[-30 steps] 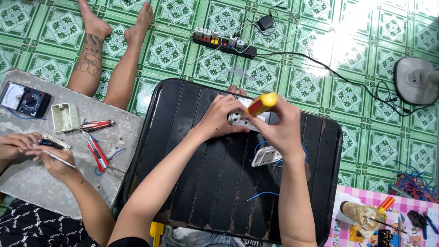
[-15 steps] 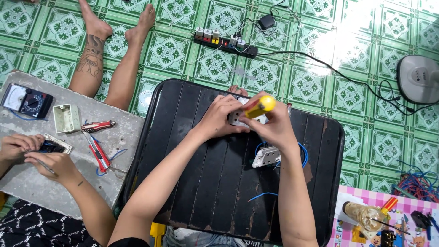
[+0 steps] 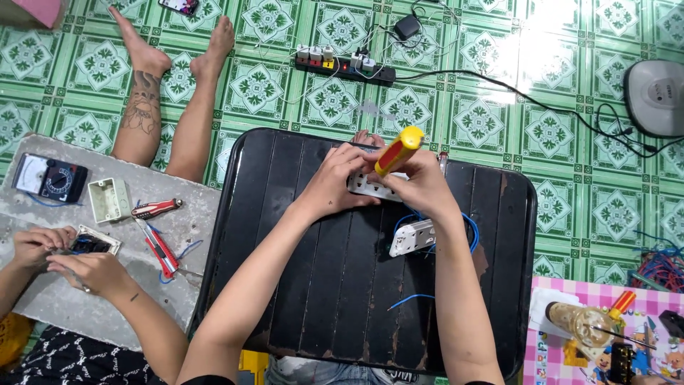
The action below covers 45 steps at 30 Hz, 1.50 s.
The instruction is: Wiring and assembling an electrical socket using a screwdriver
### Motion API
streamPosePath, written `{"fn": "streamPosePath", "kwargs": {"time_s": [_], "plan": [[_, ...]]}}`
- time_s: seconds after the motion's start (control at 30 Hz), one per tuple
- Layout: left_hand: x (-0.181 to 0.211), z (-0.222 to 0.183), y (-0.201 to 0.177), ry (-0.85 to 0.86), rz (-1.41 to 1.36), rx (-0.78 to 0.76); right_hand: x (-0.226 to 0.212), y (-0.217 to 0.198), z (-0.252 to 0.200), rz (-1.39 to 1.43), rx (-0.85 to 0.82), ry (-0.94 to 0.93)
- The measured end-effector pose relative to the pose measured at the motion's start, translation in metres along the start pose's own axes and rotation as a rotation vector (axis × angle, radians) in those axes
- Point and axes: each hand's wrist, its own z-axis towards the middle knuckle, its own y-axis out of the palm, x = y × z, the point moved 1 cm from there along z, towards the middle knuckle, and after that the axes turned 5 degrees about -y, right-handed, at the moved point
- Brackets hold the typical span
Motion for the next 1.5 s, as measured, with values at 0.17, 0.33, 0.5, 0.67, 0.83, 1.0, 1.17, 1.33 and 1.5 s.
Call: {"fn": "streamPosePath", "kwargs": {"time_s": [0.17,0.33,0.5,0.67,0.83,1.0,1.17,1.33,1.5], "plan": [[-0.007,-0.001,0.006,0.015,0.032,-0.012,0.005,-0.008,-0.003,-0.041,0.018,-0.029],[0.005,0.001,0.0,0.046,0.03,-0.012,0.0,-0.008,-0.002,-0.05,0.001,-0.012],[-0.004,-0.002,0.008,0.087,0.048,0.023,-0.01,0.002,0.004,-0.05,-0.053,-0.033],[-0.012,-0.005,0.011,0.136,0.099,0.032,-0.012,0.002,0.005,-0.122,-0.007,-0.079],[-0.004,-0.005,0.009,0.14,0.091,0.024,-0.011,-0.003,0.0,-0.149,-0.052,-0.039],[0.004,-0.003,0.007,0.183,0.093,0.08,-0.023,0.005,0.004,-0.092,-0.099,-0.084],[-0.006,-0.005,0.012,0.218,0.093,0.102,-0.006,-0.003,0.002,-0.088,0.025,-0.087],[-0.007,-0.005,0.014,0.244,0.128,0.144,-0.013,-0.005,0.0,-0.048,-0.003,-0.048],[0.005,-0.005,0.01,0.257,0.195,0.168,-0.014,0.001,0.001,-0.031,-0.051,-0.015]]}}
